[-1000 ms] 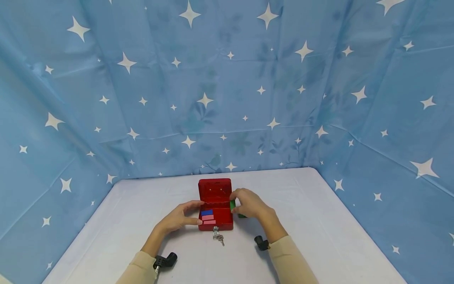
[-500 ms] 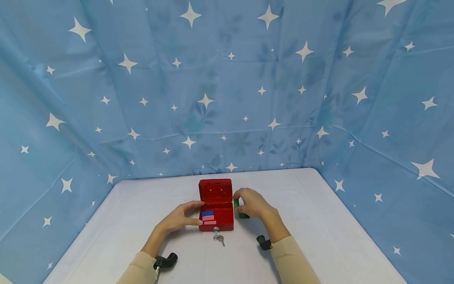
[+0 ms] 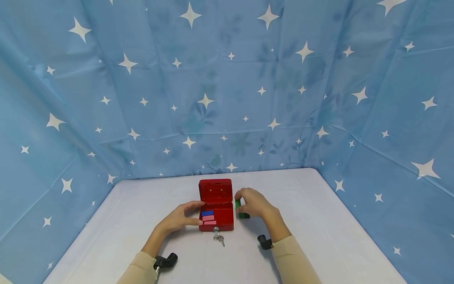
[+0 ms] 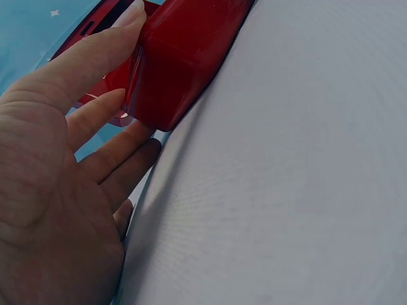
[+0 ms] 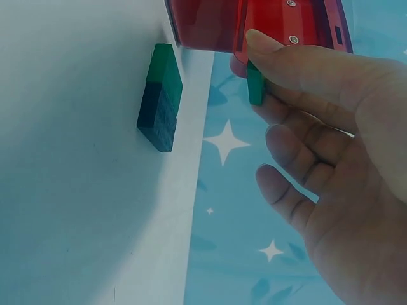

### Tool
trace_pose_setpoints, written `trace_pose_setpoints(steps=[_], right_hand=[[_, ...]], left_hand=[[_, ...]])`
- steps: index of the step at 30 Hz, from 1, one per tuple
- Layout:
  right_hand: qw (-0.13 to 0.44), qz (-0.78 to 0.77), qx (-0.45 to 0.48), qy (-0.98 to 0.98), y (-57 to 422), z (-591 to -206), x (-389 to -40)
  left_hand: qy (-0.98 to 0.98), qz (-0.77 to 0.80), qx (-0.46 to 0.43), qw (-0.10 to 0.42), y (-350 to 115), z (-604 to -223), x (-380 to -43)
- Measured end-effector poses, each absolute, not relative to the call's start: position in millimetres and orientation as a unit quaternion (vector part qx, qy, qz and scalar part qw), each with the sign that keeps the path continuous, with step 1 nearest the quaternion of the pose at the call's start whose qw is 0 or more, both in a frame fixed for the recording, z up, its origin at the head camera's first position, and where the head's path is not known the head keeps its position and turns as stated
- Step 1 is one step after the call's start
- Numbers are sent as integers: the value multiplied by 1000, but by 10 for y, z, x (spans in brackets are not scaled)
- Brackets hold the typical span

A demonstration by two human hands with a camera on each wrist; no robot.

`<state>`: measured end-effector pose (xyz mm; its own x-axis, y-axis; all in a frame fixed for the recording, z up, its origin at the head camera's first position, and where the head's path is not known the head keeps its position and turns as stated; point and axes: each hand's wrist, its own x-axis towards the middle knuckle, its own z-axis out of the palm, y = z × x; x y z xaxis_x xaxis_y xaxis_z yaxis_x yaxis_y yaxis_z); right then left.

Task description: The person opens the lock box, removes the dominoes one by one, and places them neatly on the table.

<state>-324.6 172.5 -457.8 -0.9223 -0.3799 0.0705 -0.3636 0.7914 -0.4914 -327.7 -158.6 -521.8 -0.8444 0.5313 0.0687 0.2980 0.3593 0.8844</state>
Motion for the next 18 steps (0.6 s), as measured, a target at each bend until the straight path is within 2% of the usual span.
trace_pose_setpoints(steps=[18], right_hand=[[23,-255,-184,949,1805,-4557,-3232]], left_hand=[[819,501,258,110,-1590,-5230,-3287]])
